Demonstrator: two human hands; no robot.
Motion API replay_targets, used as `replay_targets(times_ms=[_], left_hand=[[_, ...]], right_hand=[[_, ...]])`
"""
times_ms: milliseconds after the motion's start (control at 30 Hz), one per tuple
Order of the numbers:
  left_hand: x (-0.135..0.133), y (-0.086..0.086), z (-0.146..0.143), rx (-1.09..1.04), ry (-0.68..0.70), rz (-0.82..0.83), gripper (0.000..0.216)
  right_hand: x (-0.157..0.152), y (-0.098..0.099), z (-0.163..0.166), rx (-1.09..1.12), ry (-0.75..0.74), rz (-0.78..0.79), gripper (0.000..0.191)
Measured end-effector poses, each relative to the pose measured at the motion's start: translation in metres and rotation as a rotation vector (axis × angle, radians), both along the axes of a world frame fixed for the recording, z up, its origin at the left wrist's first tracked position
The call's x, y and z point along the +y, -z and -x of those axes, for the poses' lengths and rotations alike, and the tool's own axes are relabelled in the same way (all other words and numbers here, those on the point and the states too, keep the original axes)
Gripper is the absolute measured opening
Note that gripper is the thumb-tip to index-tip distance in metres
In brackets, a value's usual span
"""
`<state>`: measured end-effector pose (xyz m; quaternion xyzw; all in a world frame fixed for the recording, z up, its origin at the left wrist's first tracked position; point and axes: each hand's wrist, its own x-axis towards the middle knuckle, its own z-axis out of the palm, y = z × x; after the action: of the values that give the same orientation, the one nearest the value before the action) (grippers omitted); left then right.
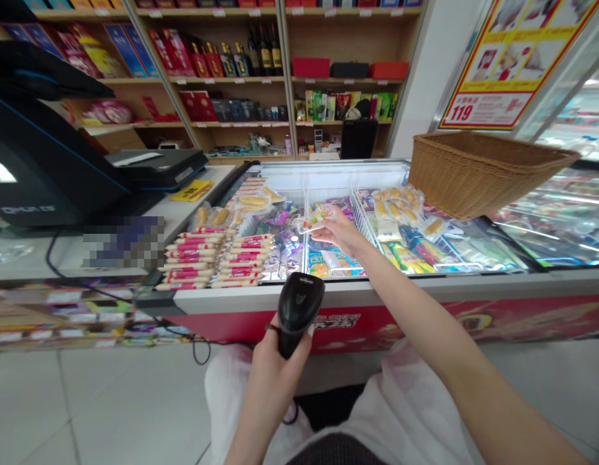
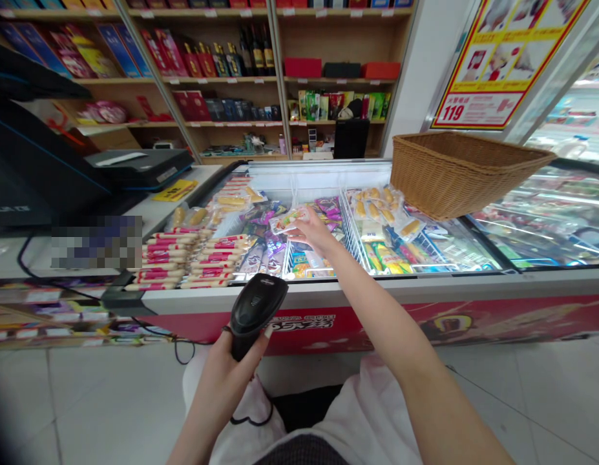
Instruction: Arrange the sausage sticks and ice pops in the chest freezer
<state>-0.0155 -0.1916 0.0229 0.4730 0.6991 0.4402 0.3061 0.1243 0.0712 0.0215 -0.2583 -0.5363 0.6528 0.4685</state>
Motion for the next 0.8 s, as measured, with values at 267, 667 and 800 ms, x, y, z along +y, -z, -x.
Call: replay_targets(times_ms=[267,667,800], left_hand=[[-0.0003,-0.0017,-0.0003,0.041,-0.011,0.019,0.042],[0.004,-0.0084,-0.0055,0.059,-0.027,-0.023,0.04],[0.0059,-0.0088,-0.0058,0.054,-0.008,-0.02,0.039]], right_hand=[[0.0038,-0.0027,-0.0054,0.059,0.063,0.032,0.049],[-0.0028,-0.0053,-0.0041,-0.08,-0.111,-0.024,0.041],[-0.0032,-0.0039,-0.0052,-0.118,-0.142,-0.054,0.041]])
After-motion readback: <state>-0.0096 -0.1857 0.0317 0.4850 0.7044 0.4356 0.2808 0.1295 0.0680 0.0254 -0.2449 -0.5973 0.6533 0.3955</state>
